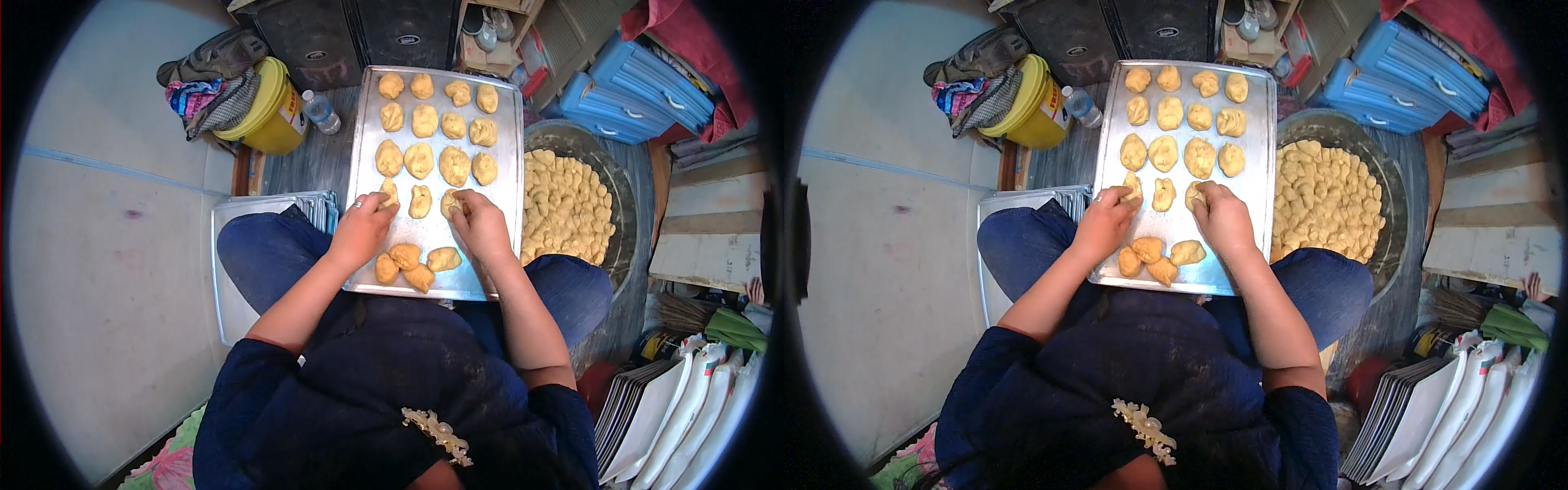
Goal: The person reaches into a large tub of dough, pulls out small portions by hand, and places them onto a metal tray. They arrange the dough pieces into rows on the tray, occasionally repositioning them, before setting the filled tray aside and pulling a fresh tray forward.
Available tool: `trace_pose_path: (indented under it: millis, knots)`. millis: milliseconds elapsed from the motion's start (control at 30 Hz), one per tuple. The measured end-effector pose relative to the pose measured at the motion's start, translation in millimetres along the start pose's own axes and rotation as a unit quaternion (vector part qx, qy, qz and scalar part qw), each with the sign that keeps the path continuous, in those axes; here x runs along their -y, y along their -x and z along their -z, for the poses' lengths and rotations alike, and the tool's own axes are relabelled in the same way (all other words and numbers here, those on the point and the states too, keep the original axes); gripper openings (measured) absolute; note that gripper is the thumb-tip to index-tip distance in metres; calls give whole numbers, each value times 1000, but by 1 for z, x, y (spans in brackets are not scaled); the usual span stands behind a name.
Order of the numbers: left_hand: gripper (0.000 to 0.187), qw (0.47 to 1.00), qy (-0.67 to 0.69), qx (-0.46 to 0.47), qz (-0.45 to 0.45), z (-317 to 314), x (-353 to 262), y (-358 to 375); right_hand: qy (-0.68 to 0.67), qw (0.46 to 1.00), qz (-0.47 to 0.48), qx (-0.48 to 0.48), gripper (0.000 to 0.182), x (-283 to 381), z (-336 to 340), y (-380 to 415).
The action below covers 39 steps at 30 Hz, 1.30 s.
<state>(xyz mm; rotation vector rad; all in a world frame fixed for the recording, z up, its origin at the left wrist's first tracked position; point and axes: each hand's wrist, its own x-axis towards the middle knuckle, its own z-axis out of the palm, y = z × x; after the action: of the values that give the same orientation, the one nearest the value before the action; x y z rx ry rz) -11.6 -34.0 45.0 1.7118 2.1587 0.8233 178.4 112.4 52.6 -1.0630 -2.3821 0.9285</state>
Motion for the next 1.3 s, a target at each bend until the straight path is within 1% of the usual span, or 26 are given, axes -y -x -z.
trace_pose_path:
  millis: [67, 100, 167, 233, 267, 300, 367, 400, 433, 500, 533, 567, 667, 733, 767, 833, 900, 967, 1000, 1067, 1133, 1167, 1200, 1233, 1267, 1300]
  knots:
    - [27, 987, -144, 20, -75, 5, -7, -2, 7, 1000, 4, 5, 30, 2, 2, 1]
    - [27, 986, -144, 18, -76, 7, -12, -4, 27, 999, -1, 28, 31, 11, 10, 3]
    - [31, 989, -127, -35, -65, 8, -21, -5, 47, 997, -6, 53, 32, 23, 23, 14]
    - [33, 991, -105, -36, -79, 5, -20, -10, 8, 991, 71, 113, 33, 27, 32, 29]
    - [35, 992, -82, -37, -93, 2, -20, -13, -19, 980, 104, 169, 35, 21, 30, 36]
    - [35, 992, -80, -36, -92, -2, -23, -17, -19, 980, 102, 171, 35, 16, 26, 41]
    - [36, 990, -65, -28, -121, -8, -30, -26, 24, 961, 154, 229, 37, 9, 20, 46]
    - [35, 989, -79, 6, -124, -12, -28, -29, -14, 967, 113, 228, 35, 7, 24, 46]
    - [35, 989, -78, 5, -126, -14, -26, -30, -12, 967, 113, 227, 35, 6, 30, 44]
    - [36, 985, -101, 53, -127, -14, -24, -34, -95, 986, -58, 127, 33, 6, 43, 36]
    - [36, 985, -101, 53, -127, -13, -26, -35, -129, 984, -95, 79, 33, 5, 47, 28]
    - [34, 983, -116, 37, -134, -12, -29, -37, -86, 988, -125, 37, 34, 8, 55, 23]
    - [31, 977, -139, -11, -163, -18, -49, -45, -60, 990, -131, -2, 36, -15, 39, 17]
    - [21, 972, -107, -56, -203, -33, -61, -54, 9, 998, -68, -2, 37, -29, 26, 15]
    - [21, 972, -108, -57, -202, -41, -63, -56, 9, 998, -67, -1, 37, -30, 22, 15]
    - [19, 970, -147, 33, -190, -54, -64, -60, -57, 992, -111, -15, 38, -27, 19, 15]
    - [19, 970, -141, 41, -194, -58, -61, -63, -50, 990, -133, -15, 38, -17, 22, 14]
    - [23, 963, -146, 89, -206, -53, -59, -63, -46, 986, -160, -15, 37, -17, 23, 15]
    - [23, 963, -146, 92, -206, -52, -57, -61, -20, 991, -132, -21, 36, -22, 21, 14]
    - [26, 959, -103, 11, -265, -48, -53, -56, 4, 994, -102, -26, 34, -23, 20, 14]
    - [26, 965, -78, -2, -250, -23, -62, -45, 112, 991, -48, -62, 30, -13, 28, 18]
    - [27, 970, -54, -17, -237, -10, -65, -38, 111, 991, -49, -60, 30, -8, 30, 21]
    - [27, 970, -54, -15, -235, 1, -61, -29, 61, 997, -14, -55, 29, -2, 31, 27]
    - [29, 985, -40, 31, -163, 13, -55, -18, 10, 999, 21, -49, 28, 6, 31, 34]
    - [31, 993, -27, 77, -90, 22, -49, -7, -44, 997, 65, -7, 29, 17, 31, 39]
    - [31, 993, -26, 79, -87, 30, -44, 4, -69, 992, 37, 104, 32, 24, 26, 44]
